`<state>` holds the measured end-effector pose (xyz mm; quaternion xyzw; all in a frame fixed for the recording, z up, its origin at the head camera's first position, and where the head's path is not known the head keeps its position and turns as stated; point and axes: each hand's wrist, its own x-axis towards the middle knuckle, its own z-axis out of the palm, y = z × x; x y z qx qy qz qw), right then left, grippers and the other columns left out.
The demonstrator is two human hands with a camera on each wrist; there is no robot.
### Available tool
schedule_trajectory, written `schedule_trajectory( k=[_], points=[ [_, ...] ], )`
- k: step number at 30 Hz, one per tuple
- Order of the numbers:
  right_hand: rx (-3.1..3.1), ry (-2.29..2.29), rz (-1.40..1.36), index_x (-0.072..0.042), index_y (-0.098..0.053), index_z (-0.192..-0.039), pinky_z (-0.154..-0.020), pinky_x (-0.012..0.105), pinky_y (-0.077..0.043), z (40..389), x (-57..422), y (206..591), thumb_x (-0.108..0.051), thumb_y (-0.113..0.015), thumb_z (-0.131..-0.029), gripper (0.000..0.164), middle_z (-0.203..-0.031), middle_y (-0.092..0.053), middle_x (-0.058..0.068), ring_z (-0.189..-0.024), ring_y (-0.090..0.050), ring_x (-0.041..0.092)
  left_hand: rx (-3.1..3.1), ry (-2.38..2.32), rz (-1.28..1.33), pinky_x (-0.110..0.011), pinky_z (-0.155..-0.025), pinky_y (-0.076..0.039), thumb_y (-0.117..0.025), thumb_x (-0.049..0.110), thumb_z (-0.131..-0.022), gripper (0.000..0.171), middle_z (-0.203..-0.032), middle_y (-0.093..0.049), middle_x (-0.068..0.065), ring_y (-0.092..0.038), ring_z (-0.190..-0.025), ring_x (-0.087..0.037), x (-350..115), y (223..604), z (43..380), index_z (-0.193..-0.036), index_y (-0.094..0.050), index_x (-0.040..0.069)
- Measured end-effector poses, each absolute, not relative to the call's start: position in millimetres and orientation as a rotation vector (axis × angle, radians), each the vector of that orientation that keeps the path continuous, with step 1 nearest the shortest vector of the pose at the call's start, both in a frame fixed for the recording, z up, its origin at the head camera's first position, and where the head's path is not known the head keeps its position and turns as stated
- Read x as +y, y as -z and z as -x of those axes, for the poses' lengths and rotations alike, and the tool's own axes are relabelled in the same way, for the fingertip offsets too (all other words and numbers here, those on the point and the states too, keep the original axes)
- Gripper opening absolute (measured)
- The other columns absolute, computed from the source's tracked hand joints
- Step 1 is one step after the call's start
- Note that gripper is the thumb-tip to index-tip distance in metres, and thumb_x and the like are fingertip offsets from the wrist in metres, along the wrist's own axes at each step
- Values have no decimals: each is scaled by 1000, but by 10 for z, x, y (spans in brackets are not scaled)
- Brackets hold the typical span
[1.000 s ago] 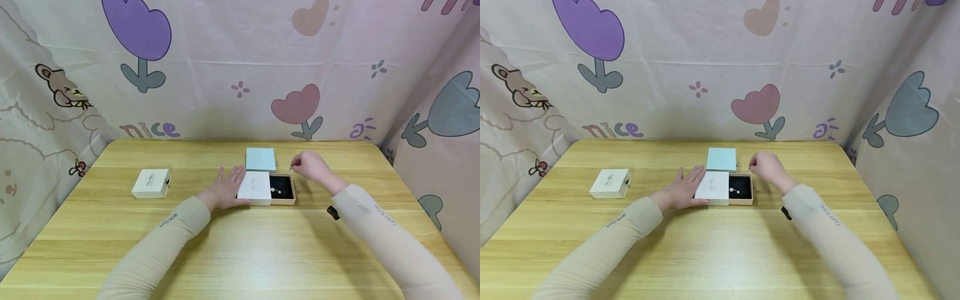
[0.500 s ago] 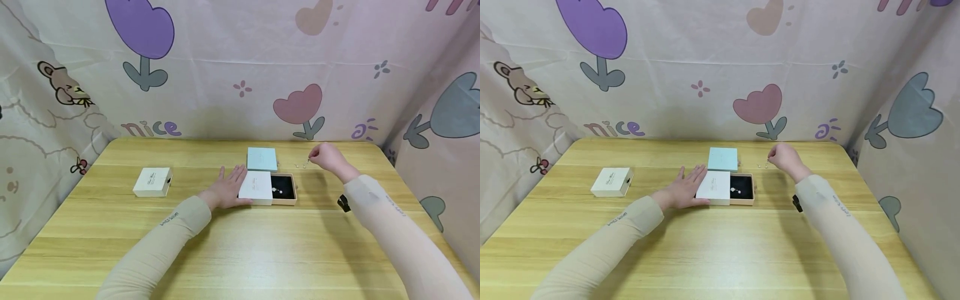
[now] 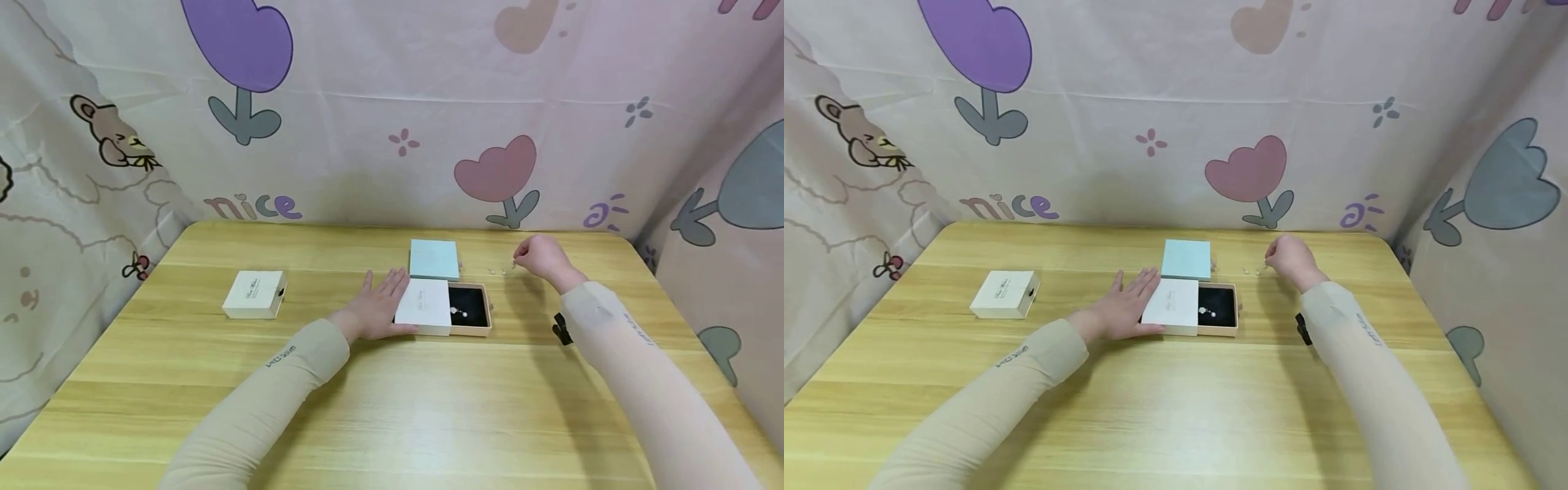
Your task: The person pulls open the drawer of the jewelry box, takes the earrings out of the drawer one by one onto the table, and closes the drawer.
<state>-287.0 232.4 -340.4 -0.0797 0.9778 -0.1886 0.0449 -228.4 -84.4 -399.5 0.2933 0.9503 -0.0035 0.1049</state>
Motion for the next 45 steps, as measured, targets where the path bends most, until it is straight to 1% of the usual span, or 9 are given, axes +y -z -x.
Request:
schedule_trajectory(
  k=[4,7,11,16,21,24,29,36,45],
  points=[
    [3018,627,192,9,-66,-100,-83,48,-47,2909,2329,3434,-8,-51,-88,26,-104,-65,27,-90,-61,38,2807,4,-871,-61,-113,-3,-37,71,-86,100,-159,1,-11,-2,-147,-25,-833,3997,2280,-151,0,5],
    [3029,645,175,10,-66,-101,-87,50,-46,2934,2341,3468,-8,-50,-89,26,-106,-65,28,-95,-60,41,2808,16,-855,-60,-113,-2,-37,72,-86,100,-159,1,-10,-1,-147,-25,-829,3995,2278,-151,0,6],
    [3011,583,149,9,-66,-99,-88,51,-45,2960,2400,3547,-7,-51,-88,25,-106,-65,27,-96,-59,40,2797,42,-842,-59,-113,-1,-33,74,-85,101,-159,4,-9,1,-147,-23,-827,3981,2269,-151,4,8],
    [2965,583,87,6,-66,-103,-88,51,-44,2980,2443,3615,-9,-49,-89,26,-110,-63,25,-97,-58,36,2797,12,-838,-59,-113,0,-36,73,-85,100,-159,2,-9,0,-147,-24,-830,3951,2249,-151,1,7],
    [2974,597,109,7,-66,-103,-91,51,-43,2988,2422,3629,-8,-49,-89,26,-110,-63,25,-98,-57,37,2794,-5,-847,-59,-113,-1,-37,72,-85,100,-159,2,-10,-1,-147,-24,-826,3941,2250,-151,1,7],
    [2972,593,129,8,-66,-100,-90,51,-44,2977,2406,3633,-6,-49,-88,26,-108,-64,26,-97,-58,36,2788,4,-851,-59,-113,0,-36,72,-85,100,-159,3,-10,0,-147,-24,-822,3948,2260,-151,2,7],
    [2935,564,135,8,-66,-98,-85,49,-46,2981,2447,3656,-4,-51,-83,24,-103,-65,25,-91,-58,35,2784,2,-833,-59,-113,2,-35,74,-85,101,-159,5,-9,2,-147,-23,-822,3957,2269,-151,4,8],
    [2931,479,152,8,-64,-92,-81,47,-47,2983,2515,3700,-7,-57,-84,18,-95,-65,23,-84,-58,32,2793,-14,-845,-60,-113,1,-36,73,-85,100,-159,3,-10,0,-147,-25,-831,3954,2263,-151,2,7],
    [2937,472,168,7,-64,-85,-76,44,-46,2971,2549,3727,-5,-56,-82,15,-86,-65,21,-76,-56,28,2785,-5,-834,-60,-113,2,-35,73,-85,101,-159,5,-9,3,-147,-23,-832,3963,2271,-151,4,8]
  ],
)
